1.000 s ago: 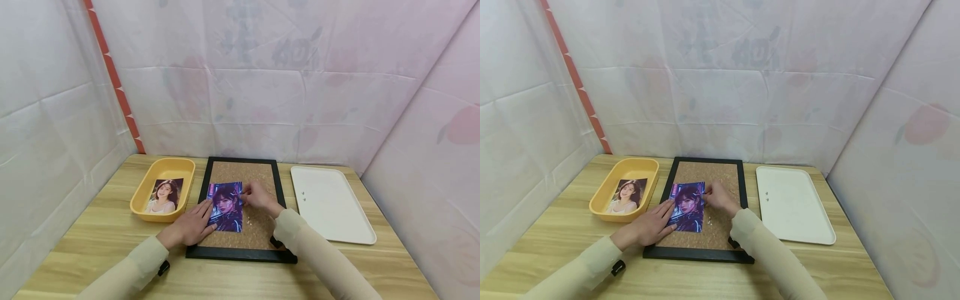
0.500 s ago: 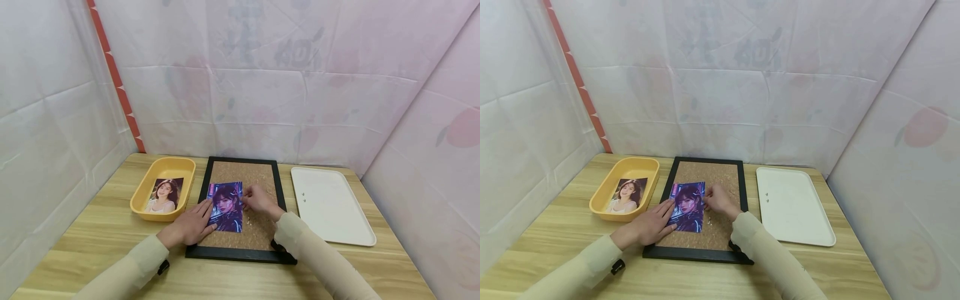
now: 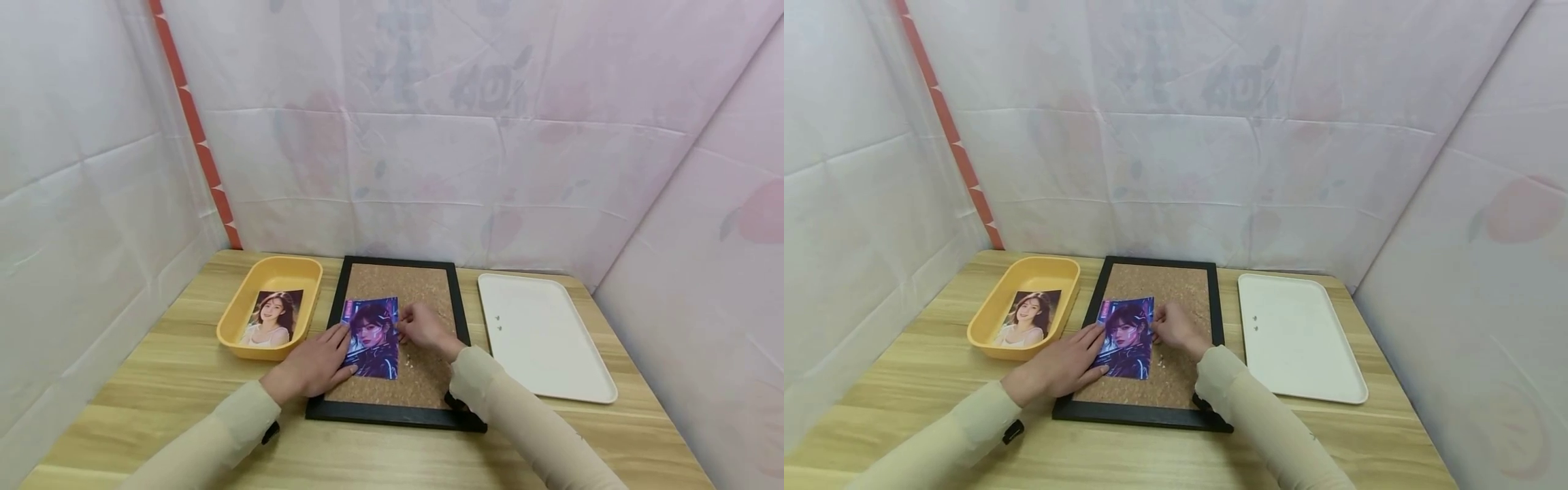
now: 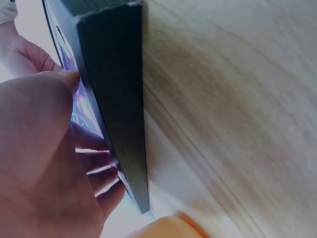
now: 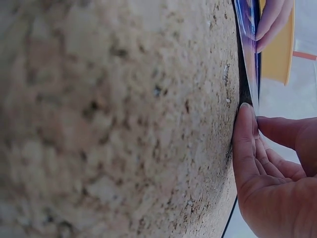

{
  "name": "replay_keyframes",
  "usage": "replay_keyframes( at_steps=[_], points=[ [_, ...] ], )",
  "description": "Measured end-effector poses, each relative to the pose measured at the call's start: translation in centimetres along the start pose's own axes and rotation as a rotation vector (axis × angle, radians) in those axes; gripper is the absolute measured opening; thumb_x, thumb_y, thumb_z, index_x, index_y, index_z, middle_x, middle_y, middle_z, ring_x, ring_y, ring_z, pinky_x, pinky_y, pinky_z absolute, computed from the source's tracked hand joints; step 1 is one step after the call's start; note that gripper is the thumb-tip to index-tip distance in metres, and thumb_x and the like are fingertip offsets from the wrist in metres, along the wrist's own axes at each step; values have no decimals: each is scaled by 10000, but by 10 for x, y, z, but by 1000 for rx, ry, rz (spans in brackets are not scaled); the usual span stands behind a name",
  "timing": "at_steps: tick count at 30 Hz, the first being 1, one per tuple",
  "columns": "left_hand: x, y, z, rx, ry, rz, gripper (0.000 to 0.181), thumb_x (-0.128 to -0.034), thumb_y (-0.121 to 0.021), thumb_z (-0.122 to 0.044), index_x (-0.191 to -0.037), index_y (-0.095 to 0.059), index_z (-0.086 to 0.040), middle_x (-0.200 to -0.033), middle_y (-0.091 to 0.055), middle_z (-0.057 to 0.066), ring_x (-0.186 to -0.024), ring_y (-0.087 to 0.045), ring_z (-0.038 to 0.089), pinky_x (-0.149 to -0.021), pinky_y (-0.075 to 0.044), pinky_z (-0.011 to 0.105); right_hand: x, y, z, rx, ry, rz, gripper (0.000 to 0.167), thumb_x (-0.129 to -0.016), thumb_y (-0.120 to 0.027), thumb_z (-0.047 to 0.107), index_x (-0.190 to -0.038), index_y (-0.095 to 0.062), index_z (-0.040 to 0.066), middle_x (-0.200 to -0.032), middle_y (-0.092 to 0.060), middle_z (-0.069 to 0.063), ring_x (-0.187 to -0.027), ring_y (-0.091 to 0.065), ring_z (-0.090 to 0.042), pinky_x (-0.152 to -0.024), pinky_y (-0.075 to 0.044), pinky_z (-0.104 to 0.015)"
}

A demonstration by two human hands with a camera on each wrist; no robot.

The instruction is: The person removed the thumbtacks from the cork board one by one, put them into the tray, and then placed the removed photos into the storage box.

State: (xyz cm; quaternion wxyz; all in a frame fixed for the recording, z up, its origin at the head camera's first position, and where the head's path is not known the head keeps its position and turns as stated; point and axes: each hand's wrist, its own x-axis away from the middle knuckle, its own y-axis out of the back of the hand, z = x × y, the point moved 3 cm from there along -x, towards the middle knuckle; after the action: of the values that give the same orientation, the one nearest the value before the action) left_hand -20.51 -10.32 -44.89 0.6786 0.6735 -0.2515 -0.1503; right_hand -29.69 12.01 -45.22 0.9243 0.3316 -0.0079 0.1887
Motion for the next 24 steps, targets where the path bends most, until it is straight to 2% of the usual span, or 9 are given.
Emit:
replay_keyframes(
  at_steps=[4, 8, 14, 20, 24],
  points=[
    [-2, 2, -2, -88, -48, -70, 670, -1066, -472, -502, -1499, -489, 10, -1600, -400, 192, -1501, -329, 377, -1207, -310, 520, 1, 1, 0, 4, -4, -3, 136, -1004, -637, 57, -912, -714, -6, -762, -703, -82, -650, -667, -180, -572, -550, -269],
    [-3, 2, -2, -139, -83, -132, 600, -1057, -487, -517, -1438, -588, -65, -1540, -495, 147, -1472, -383, 369, -1197, -317, 545, 0, 1, 1, -14, -9, 2, 133, -997, -644, 52, -899, -707, -10, -754, -701, -79, -640, -666, -171, -559, -537, -262],
    [1, 11, 1, -187, -94, -209, 573, -1055, -476, -534, -1416, -620, -113, -1521, -523, 118, -1472, -385, 362, -1205, -292, 561, -3, 0, -1, -36, -26, 19, 132, -1000, -641, 55, -903, -706, -8, -771, -702, -85, -649, -668, -171, -571, -548, -267],
    [8, 23, 8, -152, -80, -264, 559, -1047, -508, -517, -1424, -614, -118, -1531, -511, 122, -1476, -373, 372, -1209, -266, 584, -4, 2, -4, -60, -43, 26, 136, -1014, -626, 74, -937, -713, 5, -803, -709, -90, -676, -670, -175, -591, -548, -264],
    [12, 23, 17, -99, -62, -291, 579, -1049, -516, -503, -1469, -570, -107, -1544, -494, 127, -1476, -370, 384, -1205, -272, 588, -3, 5, -2, -83, -19, 22, 128, -1011, -620, 53, -963, -713, -20, -806, -715, -98, -680, -672, -178, -598, -559, -277]
  ],
)
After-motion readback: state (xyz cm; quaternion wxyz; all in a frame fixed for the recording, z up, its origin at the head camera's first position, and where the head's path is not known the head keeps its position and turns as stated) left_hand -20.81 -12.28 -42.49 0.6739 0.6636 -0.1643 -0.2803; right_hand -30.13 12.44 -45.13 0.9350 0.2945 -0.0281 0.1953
